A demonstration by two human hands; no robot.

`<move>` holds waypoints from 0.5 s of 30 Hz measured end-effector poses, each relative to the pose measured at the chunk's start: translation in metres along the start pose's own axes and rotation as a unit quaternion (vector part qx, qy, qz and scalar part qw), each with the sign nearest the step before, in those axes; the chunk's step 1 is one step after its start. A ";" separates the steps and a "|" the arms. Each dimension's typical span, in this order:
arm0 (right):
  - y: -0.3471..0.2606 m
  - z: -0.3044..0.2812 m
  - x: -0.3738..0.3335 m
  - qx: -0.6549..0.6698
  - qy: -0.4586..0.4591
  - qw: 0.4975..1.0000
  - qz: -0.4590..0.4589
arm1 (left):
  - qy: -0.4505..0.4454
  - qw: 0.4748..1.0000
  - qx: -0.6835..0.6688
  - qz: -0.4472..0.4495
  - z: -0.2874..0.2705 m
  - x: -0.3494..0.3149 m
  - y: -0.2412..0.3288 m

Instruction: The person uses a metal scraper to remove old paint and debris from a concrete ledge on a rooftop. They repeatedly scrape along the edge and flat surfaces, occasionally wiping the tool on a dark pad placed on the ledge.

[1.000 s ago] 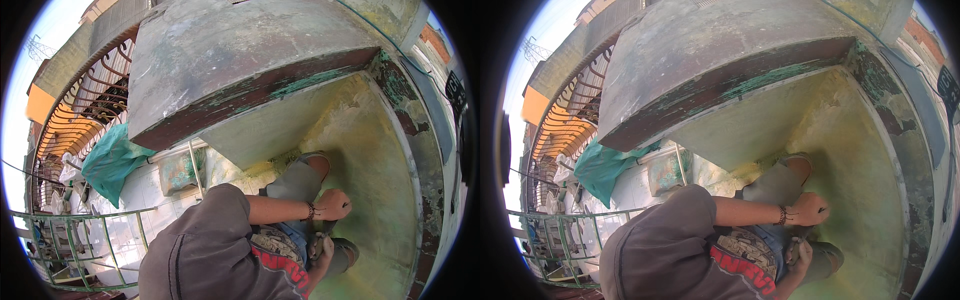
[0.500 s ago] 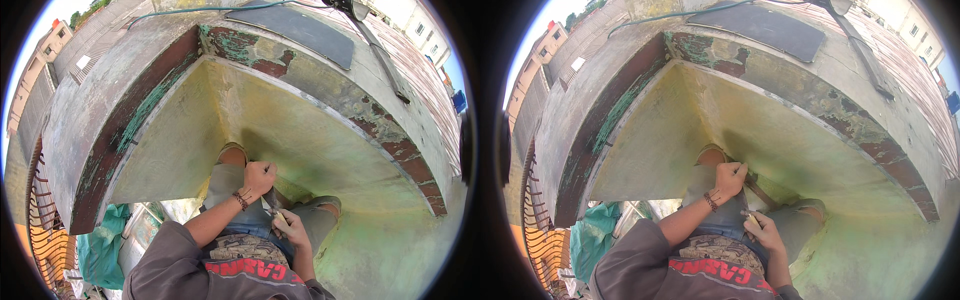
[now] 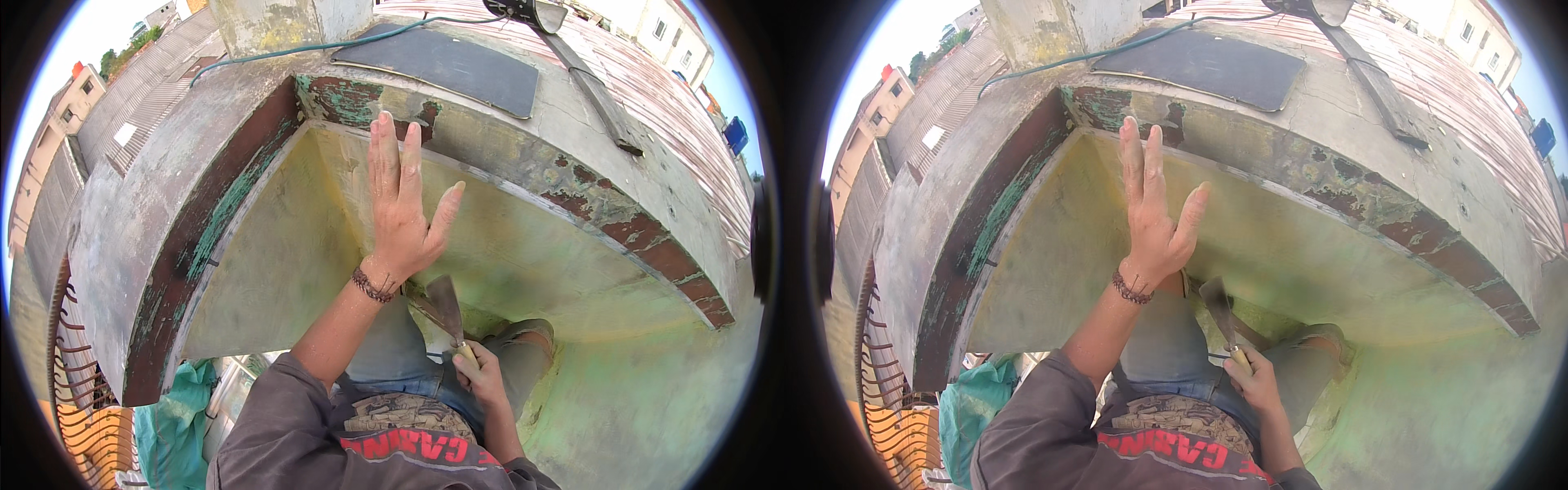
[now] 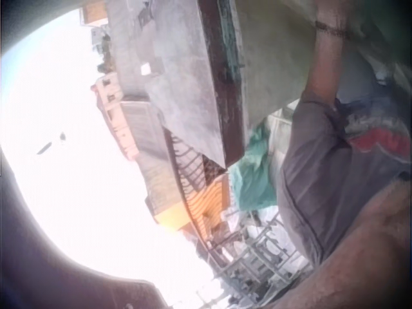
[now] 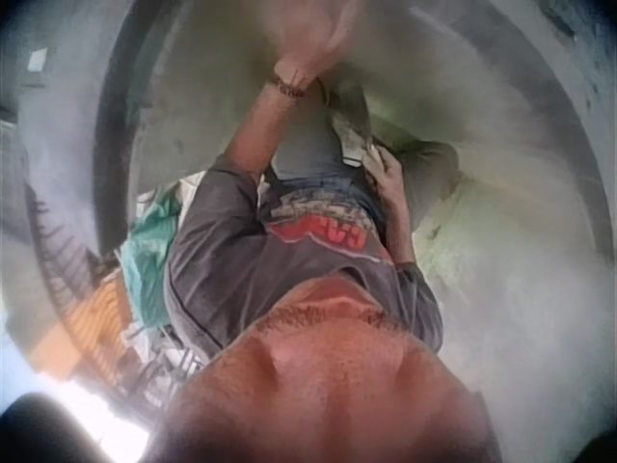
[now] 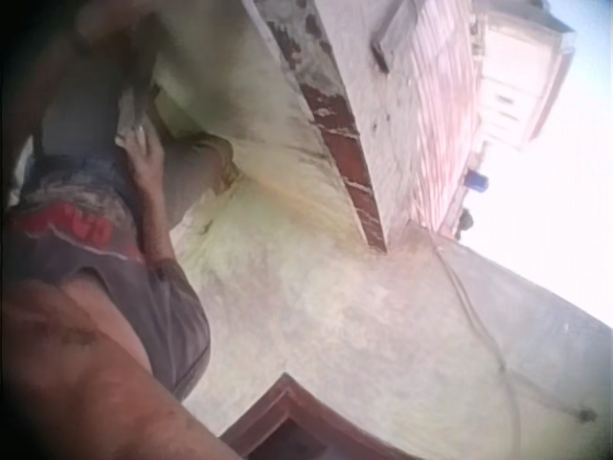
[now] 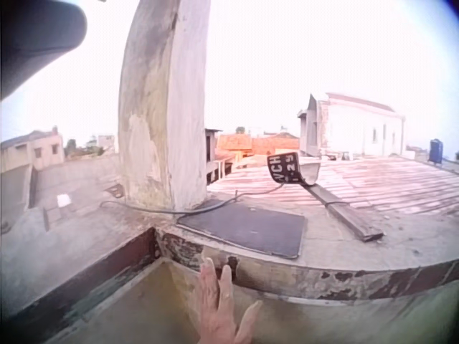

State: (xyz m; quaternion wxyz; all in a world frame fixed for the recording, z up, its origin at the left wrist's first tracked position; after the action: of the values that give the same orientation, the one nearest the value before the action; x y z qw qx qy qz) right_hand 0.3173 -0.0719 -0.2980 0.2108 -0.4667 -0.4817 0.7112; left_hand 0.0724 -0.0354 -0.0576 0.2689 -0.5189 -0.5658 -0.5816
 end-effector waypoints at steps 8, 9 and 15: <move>0.001 -0.007 -0.001 0.042 0.030 0.999 -0.005 | -0.067 0.998 0.011 -0.004 0.039 -0.029 -0.008; 0.005 -0.010 0.000 0.047 0.043 0.998 0.000 | -0.078 0.997 0.001 -0.006 0.040 -0.036 -0.009; -0.004 -0.015 0.004 0.067 0.060 0.996 -0.029 | -0.071 0.993 -0.028 -0.087 0.020 -0.078 -0.023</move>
State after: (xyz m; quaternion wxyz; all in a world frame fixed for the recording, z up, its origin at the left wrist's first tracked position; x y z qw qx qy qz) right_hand 0.3273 -0.0596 -0.2981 0.2910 -0.4793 -0.4328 0.7059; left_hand 0.0822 -0.0333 -0.1410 0.1614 -0.5150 -0.6098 -0.5804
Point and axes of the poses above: each hand's wrist, its own x-axis towards the middle knuckle, its own z-axis out of the palm, y = z × x, the point moved 9 cm from there along x, towards the middle knuckle, and after that the axes turned 10 degrees about y, right-handed, at the moved point
